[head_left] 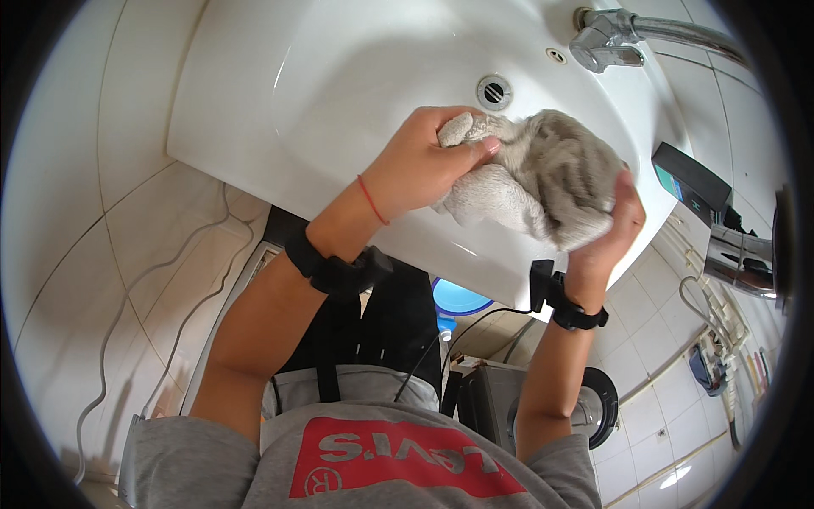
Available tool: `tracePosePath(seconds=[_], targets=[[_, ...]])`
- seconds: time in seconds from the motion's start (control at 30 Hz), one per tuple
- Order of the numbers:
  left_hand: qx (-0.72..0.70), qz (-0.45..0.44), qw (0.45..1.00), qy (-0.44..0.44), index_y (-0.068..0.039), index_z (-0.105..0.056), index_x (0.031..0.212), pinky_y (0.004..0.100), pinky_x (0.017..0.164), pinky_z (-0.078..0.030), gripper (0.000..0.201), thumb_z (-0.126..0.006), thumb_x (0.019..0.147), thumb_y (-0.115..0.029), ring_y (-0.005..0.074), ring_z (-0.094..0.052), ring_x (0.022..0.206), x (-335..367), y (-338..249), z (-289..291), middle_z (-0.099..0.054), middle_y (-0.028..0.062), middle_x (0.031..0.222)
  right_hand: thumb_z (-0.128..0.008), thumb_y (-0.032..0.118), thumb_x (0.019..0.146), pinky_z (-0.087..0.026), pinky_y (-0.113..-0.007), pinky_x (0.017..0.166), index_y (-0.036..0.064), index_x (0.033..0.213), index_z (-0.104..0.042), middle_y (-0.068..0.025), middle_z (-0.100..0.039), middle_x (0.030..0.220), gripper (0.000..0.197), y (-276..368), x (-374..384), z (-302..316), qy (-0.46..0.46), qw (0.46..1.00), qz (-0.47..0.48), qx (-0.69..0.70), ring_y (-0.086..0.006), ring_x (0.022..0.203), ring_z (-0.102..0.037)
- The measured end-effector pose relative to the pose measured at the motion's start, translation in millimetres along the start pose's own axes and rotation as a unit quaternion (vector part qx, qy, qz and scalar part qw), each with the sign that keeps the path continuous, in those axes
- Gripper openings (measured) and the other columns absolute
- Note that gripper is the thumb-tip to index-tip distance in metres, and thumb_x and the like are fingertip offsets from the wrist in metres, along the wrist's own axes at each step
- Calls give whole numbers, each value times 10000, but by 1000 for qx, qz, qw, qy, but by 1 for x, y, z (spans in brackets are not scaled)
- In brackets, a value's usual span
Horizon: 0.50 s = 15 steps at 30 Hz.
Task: The person washes a small white cloth in a bathroom sink. They repeatedly wet the cloth under running water, squeeze it to remove excess water, and wring it out by hand. The process involves continuous manipulation of the cloth to ensure it is thoroughly soaked and rinsed.
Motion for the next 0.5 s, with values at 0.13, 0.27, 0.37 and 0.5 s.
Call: tracePosePath(seconds=[0.13,0.27,0.37,0.5], targets=[[-85,39,995,-43,17,-654,844,283,541,-427,318,-631,1009,-253,73,-505,589,3,13,-26,-585,-11,653,-599,126,988,-273,-278,582,-16,695,-496,-2,-419,715,341,4,-21,-57,137,974,106,-147,-96,653,-361],[-44,106,993,1,7,-681,902,239,640,-465,363,-595,1030,-322,56,-557,735,9,13,-26,-649,-6,823,-641,74,932,-343,-325,531,-39,714,-559,-82,-478,604,259,7,-47,-73,223,925,237,-198,-183,575,-428],[-146,90,984,-41,7,-679,867,243,612,-452,372,-566,1039,-303,49,-545,699,-1,24,-40,-635,-22,759,-634,64,933,-417,-317,572,-38,732,-589,-101,-543,628,229,4,-35,-69,239,937,178,-181,-195,579,-492],[-110,61,992,-5,-14,-684,842,240,590,-451,383,-547,1048,-306,44,-549,674,7,18,-41,-630,-25,724,-633,64,933,-460,-316,592,-22,721,-598,-104,-594,648,231,-2,-27,-63,132,978,60,-151,-193,582,-546]])
Point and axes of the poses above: each hand's wrist, its own x-axis towards the middle knuckle, its own z-axis out of the back of the hand, y = z × x, the point moved 6 cm from there along x, towards the middle knuckle
